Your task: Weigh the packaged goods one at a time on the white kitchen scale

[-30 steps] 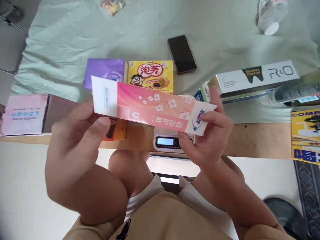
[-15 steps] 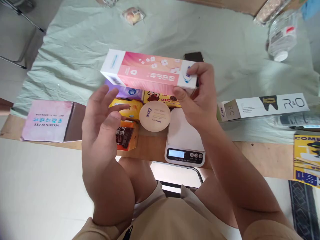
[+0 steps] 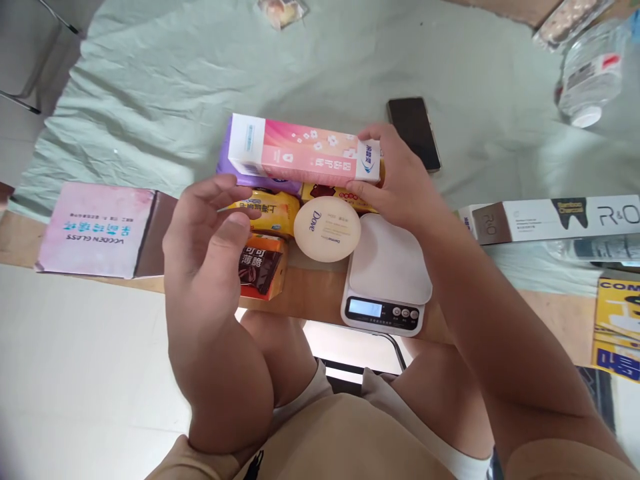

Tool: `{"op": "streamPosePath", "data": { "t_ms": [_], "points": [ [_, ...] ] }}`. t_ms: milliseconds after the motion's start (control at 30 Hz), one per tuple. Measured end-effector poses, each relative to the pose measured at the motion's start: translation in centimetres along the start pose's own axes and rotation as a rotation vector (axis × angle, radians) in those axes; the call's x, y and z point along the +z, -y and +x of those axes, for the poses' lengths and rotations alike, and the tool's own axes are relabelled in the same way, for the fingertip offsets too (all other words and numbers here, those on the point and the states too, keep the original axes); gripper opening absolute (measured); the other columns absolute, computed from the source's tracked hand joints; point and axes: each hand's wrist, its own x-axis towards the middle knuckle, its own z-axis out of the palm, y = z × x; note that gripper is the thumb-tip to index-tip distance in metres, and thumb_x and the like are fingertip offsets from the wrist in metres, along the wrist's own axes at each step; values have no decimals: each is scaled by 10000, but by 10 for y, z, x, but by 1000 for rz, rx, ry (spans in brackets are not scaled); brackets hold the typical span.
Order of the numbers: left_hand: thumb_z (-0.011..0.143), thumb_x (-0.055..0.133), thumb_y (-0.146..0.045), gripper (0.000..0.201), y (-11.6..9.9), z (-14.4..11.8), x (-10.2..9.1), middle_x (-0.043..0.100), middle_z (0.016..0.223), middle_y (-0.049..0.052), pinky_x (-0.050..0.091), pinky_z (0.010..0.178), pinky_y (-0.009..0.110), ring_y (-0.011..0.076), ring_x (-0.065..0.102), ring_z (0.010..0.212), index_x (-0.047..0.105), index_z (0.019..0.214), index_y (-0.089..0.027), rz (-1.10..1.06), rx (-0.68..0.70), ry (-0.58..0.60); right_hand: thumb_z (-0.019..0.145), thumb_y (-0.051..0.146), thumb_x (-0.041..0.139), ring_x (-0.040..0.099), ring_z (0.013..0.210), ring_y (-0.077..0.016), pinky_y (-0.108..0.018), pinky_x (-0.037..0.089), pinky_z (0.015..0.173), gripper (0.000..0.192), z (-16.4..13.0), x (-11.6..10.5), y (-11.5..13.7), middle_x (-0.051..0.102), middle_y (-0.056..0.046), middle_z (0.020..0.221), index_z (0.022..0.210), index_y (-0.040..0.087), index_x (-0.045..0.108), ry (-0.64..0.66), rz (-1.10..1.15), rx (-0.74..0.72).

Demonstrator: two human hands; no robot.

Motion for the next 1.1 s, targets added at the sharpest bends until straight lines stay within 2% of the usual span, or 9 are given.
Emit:
{"op": "streamPosePath", "data": {
  "t_ms": [233, 367, 467, 533, 600, 700, 800, 967, 1100],
  "points": [
    [969, 759, -563, 411, -5, 0, 4, 742, 1408, 80, 671, 938, 415, 273, 726, 1299, 622, 1260, -308, -114, -40, -5, 816, 315, 884, 605, 1542, -335, -604, 514, 1340, 802, 1, 4, -2, 602, -107, 1595, 1516, 326, 494, -56, 75, -20],
    [999, 722, -544, 335, -7, -2, 5, 767, 1402, 28, 650, 999, 440, 278, 715, 1351, 641, 1250, -338, -37, -34, -12, 850, 461, 842, 560, 1608, -320, -633, 488, 1368, 814, -31, -9, 9, 566, -101, 1651, 1573, 340, 488, -186, 139, -117],
    [1029, 687, -446, 187, -10, -6, 11, 788, 1250, -6, 632, 978, 423, 217, 750, 1169, 673, 1168, -321, -54, 52, -61, 893, 594, 809, 608, 1575, -304, -631, 550, 1296, 722, -78, -19, 19, 581, -53, 1661, 1542, 420, 545, -374, 280, -174],
    [1037, 673, -351, 55, -13, -9, 19, 768, 1062, -13, 622, 904, 406, 178, 733, 990, 693, 1041, -300, -151, 155, -84, 838, 621, 847, 715, 1418, -305, -641, 600, 1199, 641, -108, -22, 18, 675, -30, 1546, 1428, 445, 671, -607, 382, -153],
    [1028, 665, -245, 109, -16, -14, 32, 727, 935, -13, 600, 817, 395, 167, 692, 878, 703, 939, -296, -269, 239, -43, 766, 611, 875, 773, 1223, -293, -657, 619, 1107, 541, -130, -22, 10, 753, -18, 1358, 1270, 441, 778, -861, 467, -98],
    [1029, 664, -190, 152, -20, -22, 56, 729, 940, -8, 594, 815, 402, 184, 691, 888, 722, 949, -305, -343, 326, 137, 709, 614, 862, 749, 1009, -256, -644, 624, 997, 422, -143, -20, -12, 765, -18, 1138, 1070, 399, 818, -1130, 538, -46],
    [1074, 669, -309, 74, -23, -30, 85, 771, 1014, 14, 611, 895, 430, 215, 722, 959, 716, 1021, -286, -315, 394, 289, 710, 677, 810, 697, 993, -275, -632, 605, 945, 444, -145, -23, -46, 715, -44, 1064, 1011, 353, 769, -1280, 462, -75],
    [1066, 672, -355, 101, -21, -35, 139, 796, 1118, 61, 635, 1002, 422, 220, 739, 1057, 690, 1074, -255, -292, 403, 448, 849, 823, 651, 624, 1233, -302, -659, 502, 1172, 595, -157, -40, -123, 597, -49, 1201, 1199, 342, 686, -1297, 144, -155],
    [1091, 642, -475, 326, -8, -31, 182, 754, 1418, 129, 614, 1172, 442, 259, 721, 1363, 657, 1309, -234, -225, 501, 490, 950, 663, 593, 540, 1302, -255, -641, 417, 1291, 534, -162, -50, -166, 484, -53, 1249, 1320, 279, 597, -1247, 157, -115]
  ]
}}
